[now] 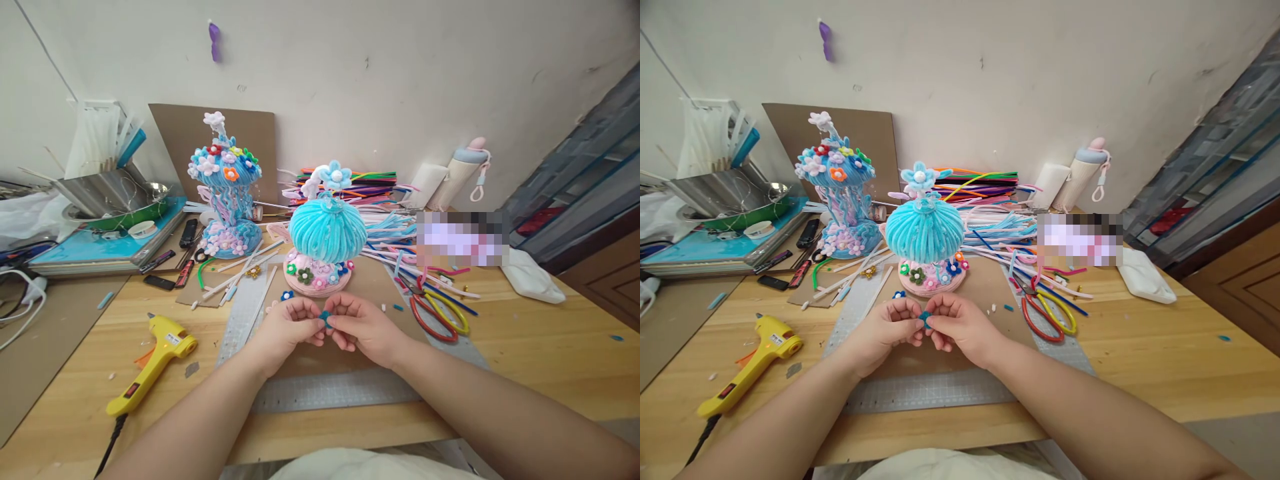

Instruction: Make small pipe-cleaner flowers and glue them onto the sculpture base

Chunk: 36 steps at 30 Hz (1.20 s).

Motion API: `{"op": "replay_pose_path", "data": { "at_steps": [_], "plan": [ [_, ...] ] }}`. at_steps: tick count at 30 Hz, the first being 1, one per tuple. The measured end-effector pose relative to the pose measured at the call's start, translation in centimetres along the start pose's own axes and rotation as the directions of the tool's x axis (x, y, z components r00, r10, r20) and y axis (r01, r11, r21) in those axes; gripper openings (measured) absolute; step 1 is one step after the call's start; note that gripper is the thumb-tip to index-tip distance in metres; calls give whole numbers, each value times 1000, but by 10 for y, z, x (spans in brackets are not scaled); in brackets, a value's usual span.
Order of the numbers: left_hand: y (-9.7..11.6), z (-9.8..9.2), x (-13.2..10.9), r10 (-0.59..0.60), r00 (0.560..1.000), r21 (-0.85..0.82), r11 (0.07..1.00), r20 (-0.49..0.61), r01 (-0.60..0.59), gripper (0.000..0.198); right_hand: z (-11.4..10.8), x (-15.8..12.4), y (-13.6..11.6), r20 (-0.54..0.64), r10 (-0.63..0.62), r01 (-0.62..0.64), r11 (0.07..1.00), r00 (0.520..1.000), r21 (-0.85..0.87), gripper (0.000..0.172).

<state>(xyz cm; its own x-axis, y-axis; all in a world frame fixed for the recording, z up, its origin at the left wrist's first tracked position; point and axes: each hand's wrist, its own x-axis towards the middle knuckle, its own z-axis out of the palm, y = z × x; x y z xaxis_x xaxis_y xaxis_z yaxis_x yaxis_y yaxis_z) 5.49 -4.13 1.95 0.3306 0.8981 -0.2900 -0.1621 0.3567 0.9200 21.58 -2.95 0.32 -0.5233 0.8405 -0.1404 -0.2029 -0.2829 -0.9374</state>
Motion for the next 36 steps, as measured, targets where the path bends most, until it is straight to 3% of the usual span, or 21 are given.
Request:
{"op": "replay_pose_path", "data": {
  "at_steps": [6, 10, 13, 16, 19, 22, 28, 32, 34, 36],
  "plan": [
    [-2, -4, -1, -50, 997, -106, 993, 52, 56, 21, 1, -2, -2, -3, 37, -37, 998, 999, 45, 16],
    [-4, -4, 1, -105, 990, -191, 974, 89, 121, 20, 1, -1, -3, -10, -13, 13, 998, 1000, -62, 14],
    [-5, -3, 2, -66, 997, -118, 991, 44, 70, 23, 1, 0, -4, -27, -90, 83, 978, 996, -189, 15],
    [-3, -1, 1, 5, 1000, -75, 997, 4, -4, 24, 1, 1, -5, -57, -141, 132, 981, 988, -140, 22],
    [-2, -2, 1, 24, 1000, -134, 991, -5, -24, 22, 0, 2, -4, -53, -123, 114, 984, 991, -139, 20],
    [-3, -3, 1, 19, 1000, -140, 990, 16, -16, 22, 0, 2, -3, -24, -73, 63, 958, 997, -280, 18],
    [-5, -1, 3, 29, 1000, 46, 999, -8, -29, 25, -1, -2, 0, -40, -165, 114, 815, 985, -568, 9],
    [-2, 1, 3, 38, 998, 172, 985, -52, -29, 23, -2, -4, -4, 42, -299, 226, 613, 953, -757, 8],
    [-1, 2, 2, 46, 998, 176, 984, -37, -38, 23, -2, -5, -6, 83, -326, 255, 532, 942, -808, 7],
    [-2, 1, 2, 43, 999, 149, 988, -8, -42, 24, -2, -6, -8, 106, -313, 260, 507, 944, -822, 7]
  ]
}}
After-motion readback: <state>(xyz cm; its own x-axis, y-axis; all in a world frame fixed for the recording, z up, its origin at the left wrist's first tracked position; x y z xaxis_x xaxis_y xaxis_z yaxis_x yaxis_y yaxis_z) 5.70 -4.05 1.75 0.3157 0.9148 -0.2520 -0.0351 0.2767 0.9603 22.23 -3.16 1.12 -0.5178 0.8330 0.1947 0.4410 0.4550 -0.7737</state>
